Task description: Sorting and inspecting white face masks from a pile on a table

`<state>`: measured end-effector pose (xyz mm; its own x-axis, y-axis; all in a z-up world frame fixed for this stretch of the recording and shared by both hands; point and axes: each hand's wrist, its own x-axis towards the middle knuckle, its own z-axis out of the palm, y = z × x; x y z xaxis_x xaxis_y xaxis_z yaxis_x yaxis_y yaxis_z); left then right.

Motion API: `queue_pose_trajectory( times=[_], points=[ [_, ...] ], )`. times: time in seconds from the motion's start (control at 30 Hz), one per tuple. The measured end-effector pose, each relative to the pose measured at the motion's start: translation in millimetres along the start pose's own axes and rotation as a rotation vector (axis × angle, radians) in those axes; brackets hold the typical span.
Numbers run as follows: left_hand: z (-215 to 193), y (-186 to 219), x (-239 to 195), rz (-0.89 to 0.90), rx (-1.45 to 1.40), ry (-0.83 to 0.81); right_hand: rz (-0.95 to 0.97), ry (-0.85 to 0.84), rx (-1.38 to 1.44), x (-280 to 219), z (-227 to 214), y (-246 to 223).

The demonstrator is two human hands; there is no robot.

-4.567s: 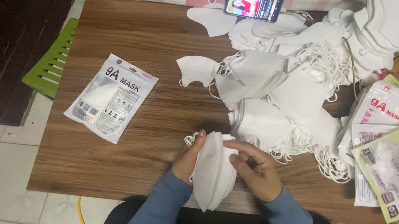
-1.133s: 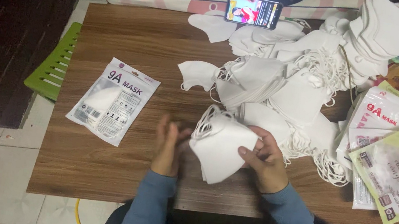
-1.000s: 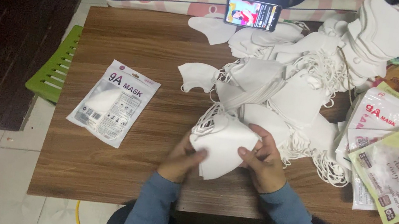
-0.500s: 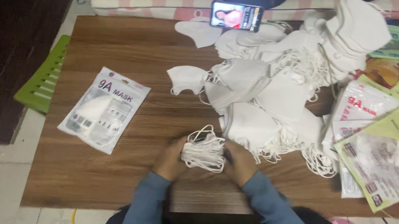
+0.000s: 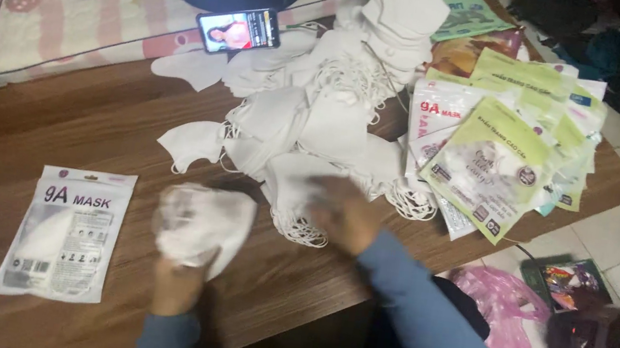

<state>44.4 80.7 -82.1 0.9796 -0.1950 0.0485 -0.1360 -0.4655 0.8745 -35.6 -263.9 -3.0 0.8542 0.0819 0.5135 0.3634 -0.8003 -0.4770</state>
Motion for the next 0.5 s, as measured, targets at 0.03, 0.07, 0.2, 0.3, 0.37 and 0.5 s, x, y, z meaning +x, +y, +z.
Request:
queue_pose_trajectory(
  times=[0.03,0.07,0.2,0.3,0.37,0.5],
  points=[
    [-8,43,-6,0.001,-0.002,0.000,0.000,0.000,-0.002,-11,-19,17],
    [-16,86,-12,-0.222,-0.315,0.167,0.094,0.106,-0.077,-22,-37,33],
    [-36,79,-7,-0.436,-1.033,0.241,0.328,0.091,-0.664,-67,-108,90],
    [-51,86,-6,-0.514,-1.214,0.399,0.364,0.065,-1.065,-116,-125,134],
    [-59,92,-5,-0.530,-1.291,0.427,0.576,-0.108,-0.970,-122,-135,134],
    [-72,96,-5,-0.510,-1.420,0.491,0.781,-0.329,-0.920,-136,-140,154]
  ],
)
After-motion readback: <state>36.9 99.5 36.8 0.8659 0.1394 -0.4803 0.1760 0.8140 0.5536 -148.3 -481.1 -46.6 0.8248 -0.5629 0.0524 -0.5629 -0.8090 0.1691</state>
